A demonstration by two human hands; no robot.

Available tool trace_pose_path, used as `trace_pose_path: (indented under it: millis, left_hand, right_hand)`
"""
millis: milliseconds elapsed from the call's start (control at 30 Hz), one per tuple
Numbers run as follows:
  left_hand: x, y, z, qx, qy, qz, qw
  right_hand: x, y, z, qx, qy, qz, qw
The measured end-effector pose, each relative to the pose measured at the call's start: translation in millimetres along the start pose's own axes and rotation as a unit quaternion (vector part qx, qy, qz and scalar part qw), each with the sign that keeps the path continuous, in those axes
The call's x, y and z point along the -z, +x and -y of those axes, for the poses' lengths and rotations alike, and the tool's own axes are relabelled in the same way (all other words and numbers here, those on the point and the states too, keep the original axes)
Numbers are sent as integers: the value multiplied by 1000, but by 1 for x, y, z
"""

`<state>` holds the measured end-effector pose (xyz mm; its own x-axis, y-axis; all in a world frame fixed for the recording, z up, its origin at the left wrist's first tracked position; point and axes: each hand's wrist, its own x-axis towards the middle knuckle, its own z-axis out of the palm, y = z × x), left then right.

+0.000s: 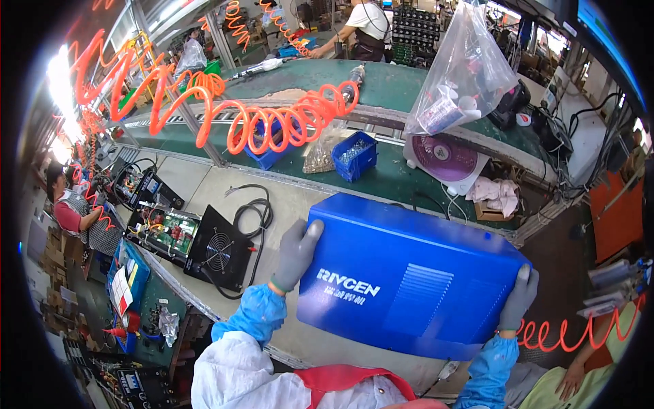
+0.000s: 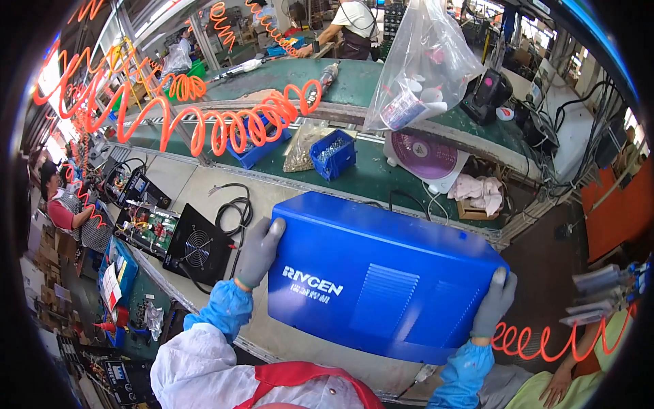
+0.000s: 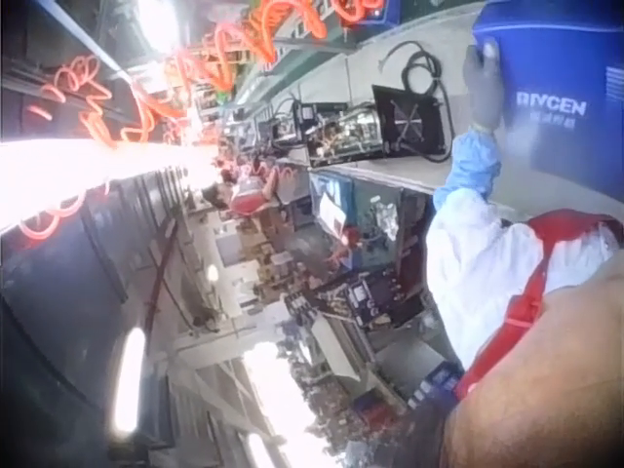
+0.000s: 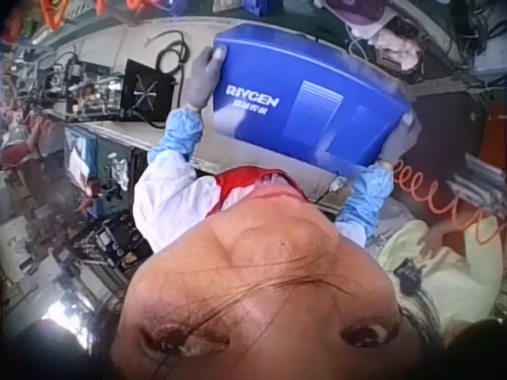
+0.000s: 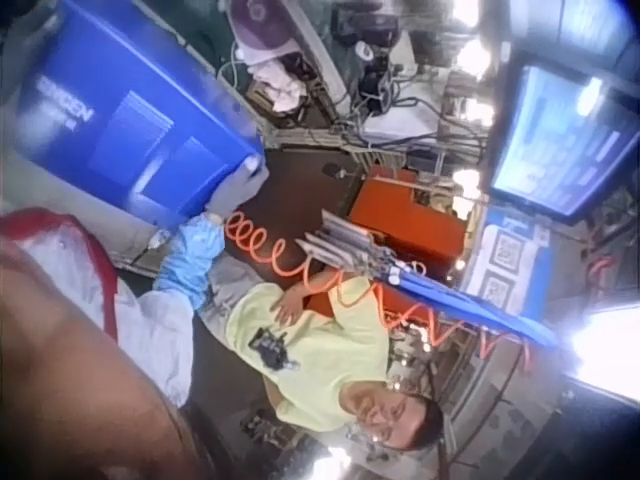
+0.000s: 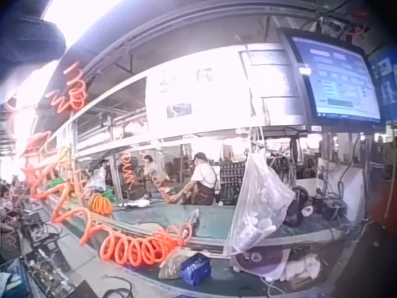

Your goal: The person applies a label sticker to a blue electronic power unit, then secures its plastic handle and casing with metal screws using a pneumatic screwdriver.

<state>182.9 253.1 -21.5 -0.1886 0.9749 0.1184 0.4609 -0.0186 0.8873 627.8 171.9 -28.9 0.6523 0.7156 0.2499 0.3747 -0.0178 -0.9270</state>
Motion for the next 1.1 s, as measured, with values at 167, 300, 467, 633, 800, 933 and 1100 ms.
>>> trace_pose_path:
  millis: [167, 300, 467, 633, 800, 933, 1100]
  left_hand:
    - [-42, 79, 23, -19, -12, 4, 1000]
    - [-87, 134, 63, 23, -13, 46, 999]
    - [-90, 150, 67, 61, -17, 68, 996]
    - [-92, 158, 71, 86, -52, 112, 989]
    - [-84, 160, 68, 131, -75, 160, 976]
    - [-85, 148, 71, 127, -95, 131, 979]
    - [-41, 81, 81, 123, -77, 134, 980]
  right_hand:
    - [-26, 60, -36, 0, -77, 52, 996]
    - [-41, 80, -102, -80, -36, 67, 994]
    - [-59, 84, -88, -143, 6, 101, 985]
    - [-50, 87, -99, -154, 18, 77, 985]
    - [-47, 41, -94, -188, 54, 57, 979]
    - [-33, 2, -95, -199, -23, 51, 978]
    - [-17, -23, -90, -218, 15, 98, 971]
